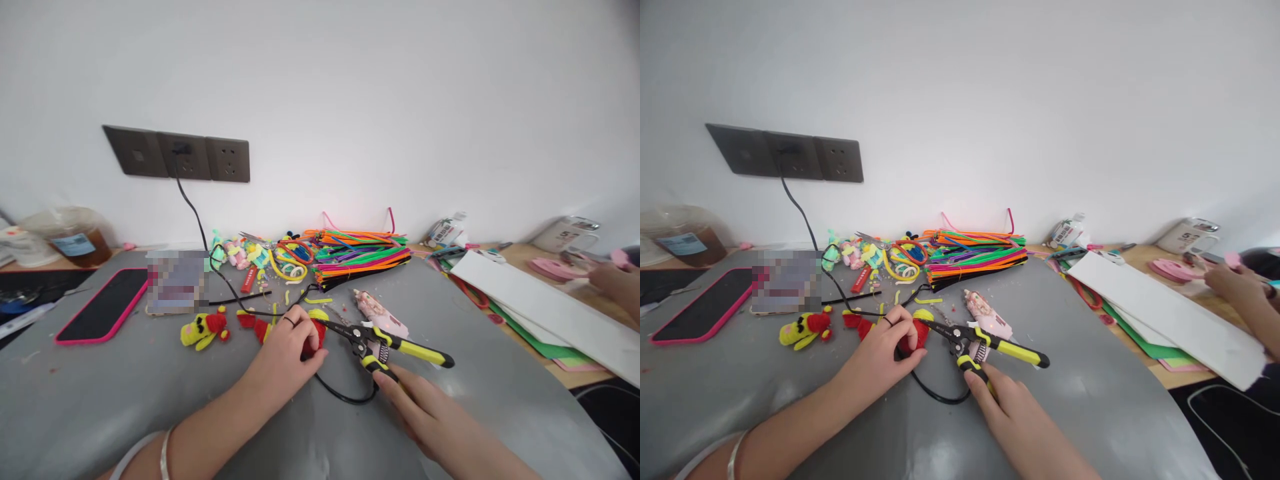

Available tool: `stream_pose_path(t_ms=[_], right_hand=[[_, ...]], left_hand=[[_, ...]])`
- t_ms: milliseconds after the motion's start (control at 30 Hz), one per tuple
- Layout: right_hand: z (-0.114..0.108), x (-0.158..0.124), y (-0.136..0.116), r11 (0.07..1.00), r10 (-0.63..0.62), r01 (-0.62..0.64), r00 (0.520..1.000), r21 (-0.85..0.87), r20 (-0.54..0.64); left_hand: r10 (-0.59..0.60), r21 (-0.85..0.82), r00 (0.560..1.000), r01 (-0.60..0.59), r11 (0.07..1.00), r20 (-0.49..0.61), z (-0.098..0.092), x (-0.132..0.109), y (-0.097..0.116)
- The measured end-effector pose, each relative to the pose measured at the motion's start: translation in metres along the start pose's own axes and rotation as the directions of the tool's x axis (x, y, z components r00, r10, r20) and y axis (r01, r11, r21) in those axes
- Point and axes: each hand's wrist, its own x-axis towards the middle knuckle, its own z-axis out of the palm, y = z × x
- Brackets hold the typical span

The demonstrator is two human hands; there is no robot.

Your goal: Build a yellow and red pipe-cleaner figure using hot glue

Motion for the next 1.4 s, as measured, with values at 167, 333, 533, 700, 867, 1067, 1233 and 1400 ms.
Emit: stream_pose_path(t_ms=[167, 333, 533, 700, 867, 1067, 1233, 1400], right_hand=[[0.002, 0.002, 0.000, 0.999, 0.042, -0.042, 0.999, -0.001, -0.015], [0.000, 0.003, -0.006, 0.998, 0.048, -0.048, 0.999, -0.029, 0.001], [-0.003, 0.005, -0.007, 0.999, -0.009, 0.008, 1.000, -0.032, -0.027], [-0.002, 0.005, 0.000, 0.993, -0.110, 0.114, 0.986, 0.028, -0.128], [-0.003, 0.003, 0.006, 0.985, -0.085, 0.093, 0.994, 0.146, -0.063], [0.000, 0.002, 0.009, 0.982, -0.074, 0.076, 0.997, 0.173, -0.016], [0.001, 0.002, 0.011, 0.988, -0.093, 0.100, 0.993, 0.116, -0.066], [0.003, 0.001, 0.016, 0.986, -0.147, 0.156, 0.982, 0.065, -0.122]], left_hand=[[0.003, 0.012, 1.000, -0.003, 1.000, 0.004, 0.001, 0.000, -0.001], [0.025, 0.033, 1.000, -0.025, 0.999, 0.004, 0.001, -0.001, -0.003], [0.047, 0.069, 0.999, -0.049, 0.996, 0.018, -0.004, -0.003, 0.000], [0.006, 0.034, 0.998, -0.004, 0.999, -0.062, -0.009, -0.003, 0.002], [-0.066, -0.025, 0.995, 0.064, 0.998, -0.076, -0.010, 0.000, 0.001], [-0.087, 0.007, 0.985, 0.089, 0.996, -0.151, -0.008, 0.001, -0.004], [-0.101, -0.014, 0.990, 0.100, 0.995, -0.098, -0.007, 0.001, -0.006], [-0.108, -0.003, 0.987, 0.109, 0.994, -0.121, -0.004, 0.002, -0.008]])
